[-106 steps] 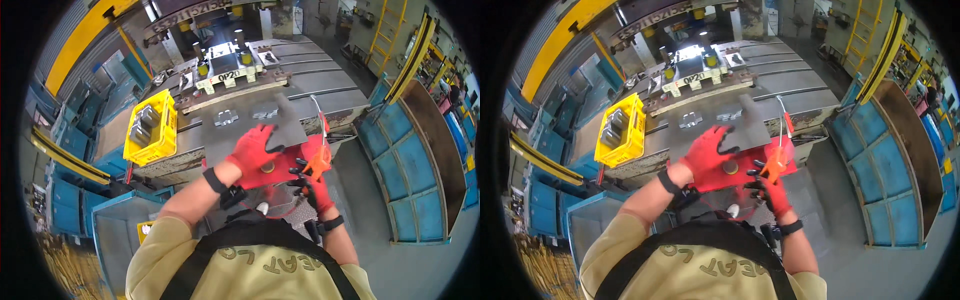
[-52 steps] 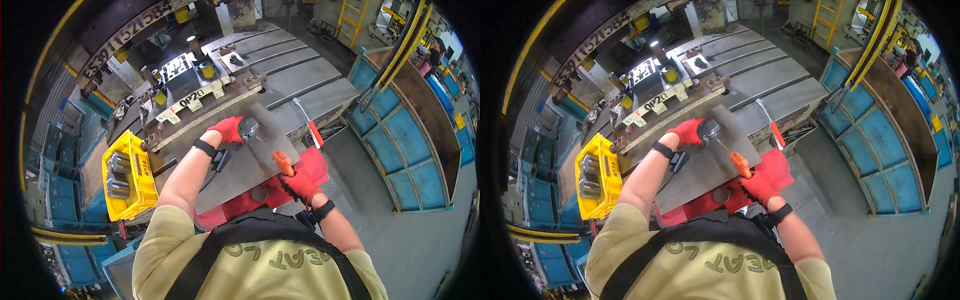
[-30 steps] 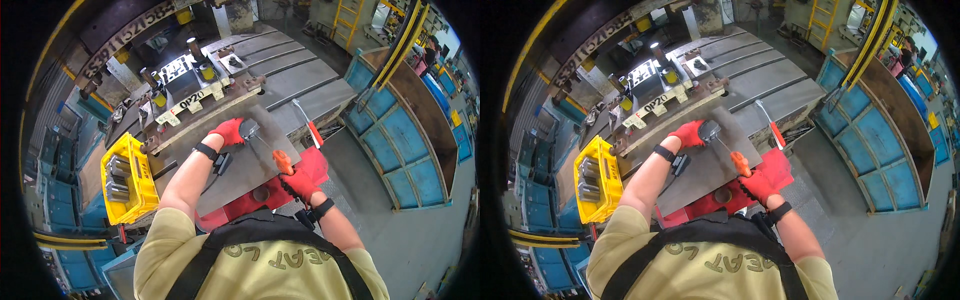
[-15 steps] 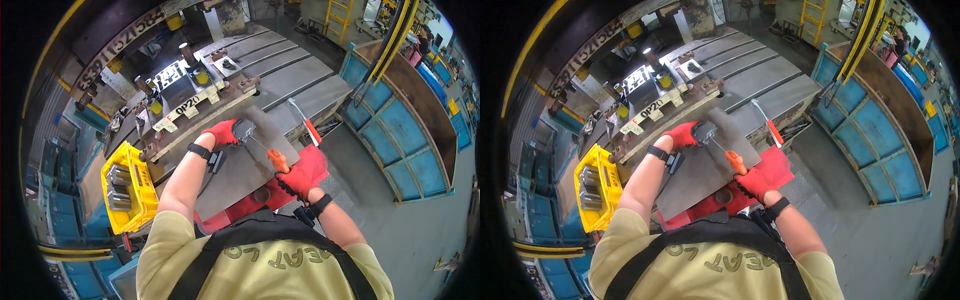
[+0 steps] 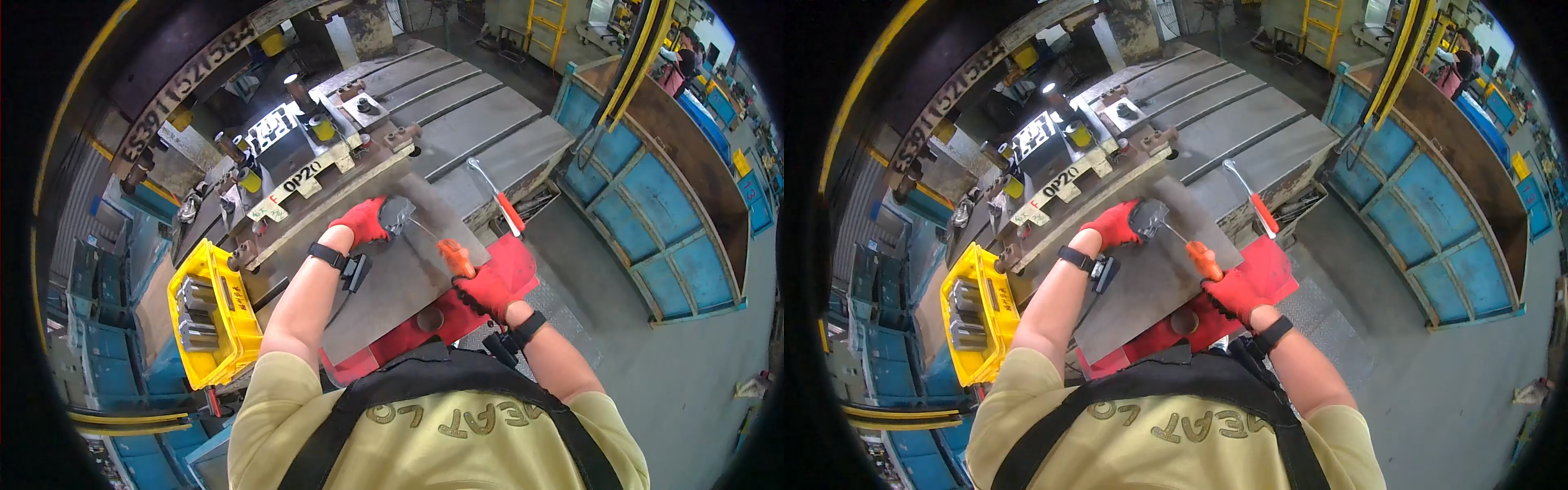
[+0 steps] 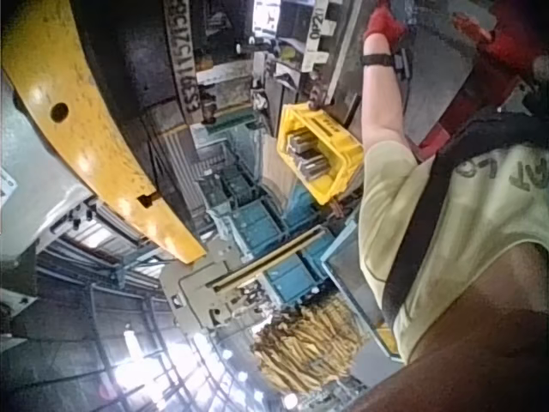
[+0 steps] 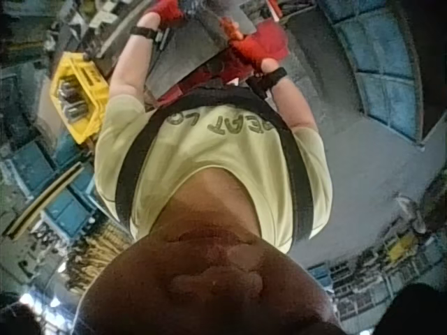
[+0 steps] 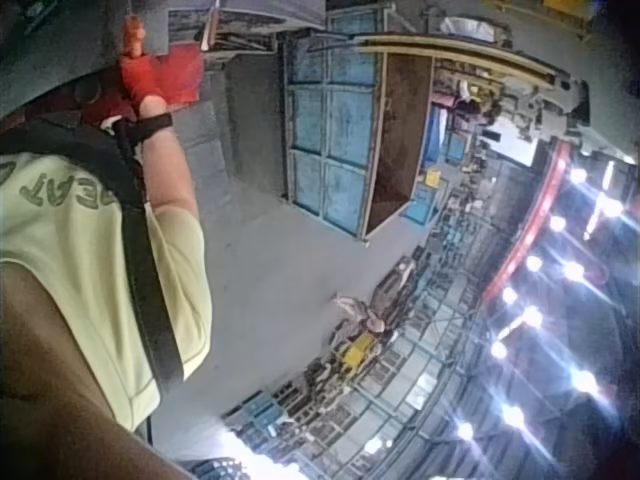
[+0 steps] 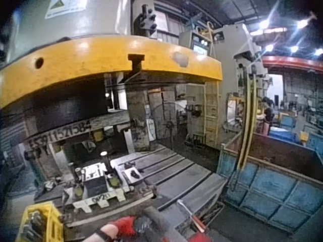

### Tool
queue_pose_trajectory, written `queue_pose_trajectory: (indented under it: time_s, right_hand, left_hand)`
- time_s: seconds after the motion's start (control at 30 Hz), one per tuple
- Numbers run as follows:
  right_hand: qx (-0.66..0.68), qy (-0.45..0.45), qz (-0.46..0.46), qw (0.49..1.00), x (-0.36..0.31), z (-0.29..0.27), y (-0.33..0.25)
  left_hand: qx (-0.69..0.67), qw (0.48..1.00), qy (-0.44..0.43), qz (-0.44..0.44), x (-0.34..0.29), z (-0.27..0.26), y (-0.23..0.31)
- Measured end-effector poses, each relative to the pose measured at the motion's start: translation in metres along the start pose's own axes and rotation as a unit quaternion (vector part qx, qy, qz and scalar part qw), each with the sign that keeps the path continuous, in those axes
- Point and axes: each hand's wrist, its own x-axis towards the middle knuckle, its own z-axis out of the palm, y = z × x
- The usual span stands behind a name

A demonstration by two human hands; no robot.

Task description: Operating a hydraulic press and cleaning parts with an air nozzle.

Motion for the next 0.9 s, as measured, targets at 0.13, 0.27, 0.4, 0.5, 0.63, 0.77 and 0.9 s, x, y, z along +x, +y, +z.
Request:
queue_pose_trajectory:
  time_s: [0.13, 0.27, 0.4, 0.5, 0.63, 0.77, 0.9]
  right_hand:
    - [-0.004, 0.014, 0.025, 1.000, -0.003, -0.001, -0.006]
    - [-0.019, 0.014, 0.016, 1.000, -0.005, -0.003, -0.011]
    - [-0.015, -0.001, 0.029, 0.999, -0.007, 0.000, -0.014]
    - [-0.009, 0.028, 0.003, 1.000, -0.005, -0.001, -0.016]
    - [-0.010, 0.010, 0.017, 1.000, 0.002, -0.006, -0.007]
    - [-0.025, 0.010, 0.009, 1.000, 0.001, -0.006, -0.008]
    - [-0.017, -0.018, 0.033, 0.999, 0.007, -0.004, -0.004]
  left_hand:
    - [0.027, 1.000, 0.011, -0.011, 0.000, 0.000, 0.005]
    - [0.023, 1.000, 0.008, -0.015, -0.004, -0.003, 0.011]
    - [-0.007, 1.000, 0.013, -0.017, -0.007, -0.006, 0.013]
    - [-0.013, 0.999, 0.033, -0.009, -0.008, -0.006, 0.009]
    - [-0.064, 0.998, -0.002, 0.002, -0.011, -0.018, 0.017]
    - [-0.135, 0.990, -0.027, -0.019, -0.007, -0.019, 0.003]
    - [-0.138, 0.989, -0.051, 0.017, 0.000, -0.018, -0.008]
